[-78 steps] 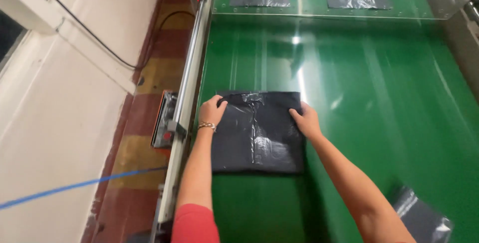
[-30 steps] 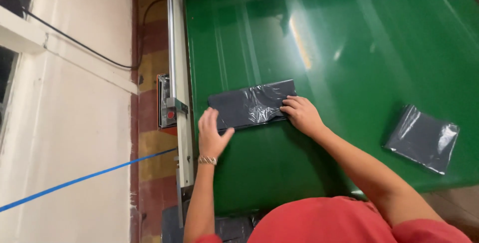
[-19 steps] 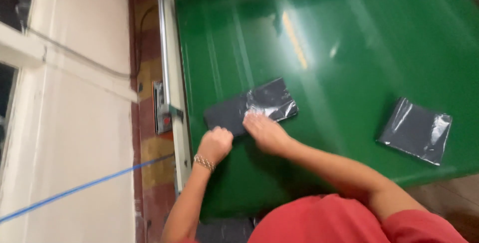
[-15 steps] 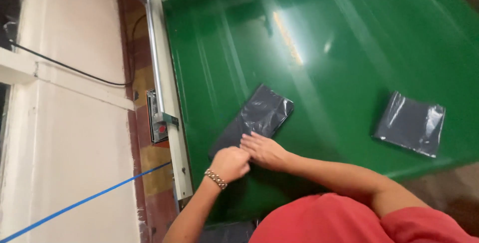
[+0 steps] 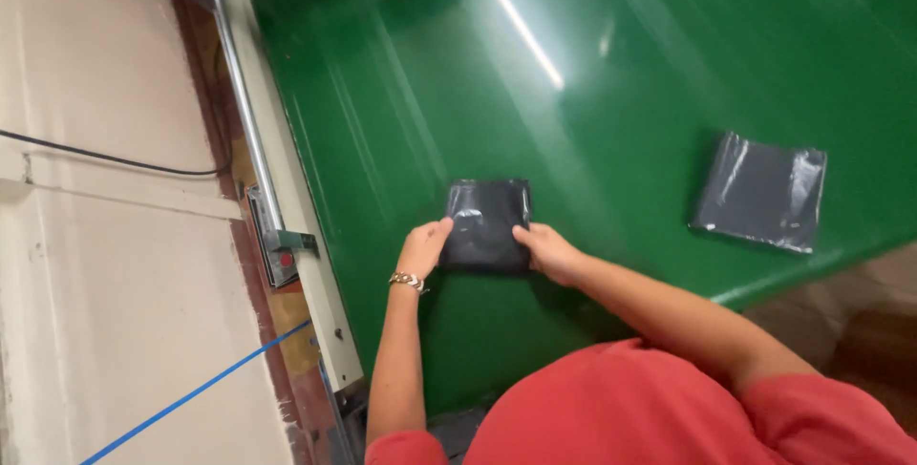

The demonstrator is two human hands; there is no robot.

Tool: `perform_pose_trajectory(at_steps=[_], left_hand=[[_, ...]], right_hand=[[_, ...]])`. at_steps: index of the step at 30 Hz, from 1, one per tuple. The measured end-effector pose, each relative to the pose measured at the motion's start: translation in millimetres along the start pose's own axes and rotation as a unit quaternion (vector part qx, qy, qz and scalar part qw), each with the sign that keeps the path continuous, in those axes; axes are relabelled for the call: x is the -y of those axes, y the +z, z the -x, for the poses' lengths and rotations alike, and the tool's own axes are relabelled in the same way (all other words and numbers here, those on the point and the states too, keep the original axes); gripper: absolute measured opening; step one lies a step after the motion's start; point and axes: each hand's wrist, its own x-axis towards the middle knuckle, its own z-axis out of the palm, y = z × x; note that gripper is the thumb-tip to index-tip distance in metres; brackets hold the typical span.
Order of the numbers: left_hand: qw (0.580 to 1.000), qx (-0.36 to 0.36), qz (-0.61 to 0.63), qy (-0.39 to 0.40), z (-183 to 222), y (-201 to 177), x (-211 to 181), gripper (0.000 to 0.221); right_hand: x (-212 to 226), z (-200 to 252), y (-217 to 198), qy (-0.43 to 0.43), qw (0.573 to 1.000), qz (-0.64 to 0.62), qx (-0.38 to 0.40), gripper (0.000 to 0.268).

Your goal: Picking up plastic bags from a conveyor belt, folding them into neat rectangles, and placing them into a collection crate.

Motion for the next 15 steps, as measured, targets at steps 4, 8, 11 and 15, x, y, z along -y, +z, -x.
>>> perform_pose_trajectory(at_steps=[4, 8, 11, 15], left_hand=[[0.956, -0.156, -0.243, 0.042, 2.9, 13.3, -16.6, 0.047], [0.861, -0.334, -0.348, 0.165, -4.4, 37.8, -4.2, 0.031], [0.813, -0.387, -0.383, 0.207, -10.4, 41.6, -3.4, 0.026], [0.821, -0.373, -0.381, 0.202, -9.9, 45.6, -14.5, 0.039]], right_hand=[[-10.7, -33.6, -8.2, 0.135, 0.977, -0.164, 0.015, 0.043], [-4.6, -36.4, -9.6, 0.164, 0.966, -0.202, 0.010, 0.041], [-22.6, -48.9, -4.3, 0.136, 0.968, -0.211, 0.013, 0.039], [26.5, 6.8, 15.3, 0.074, 0.972, -0.221, 0.003, 0.038]])
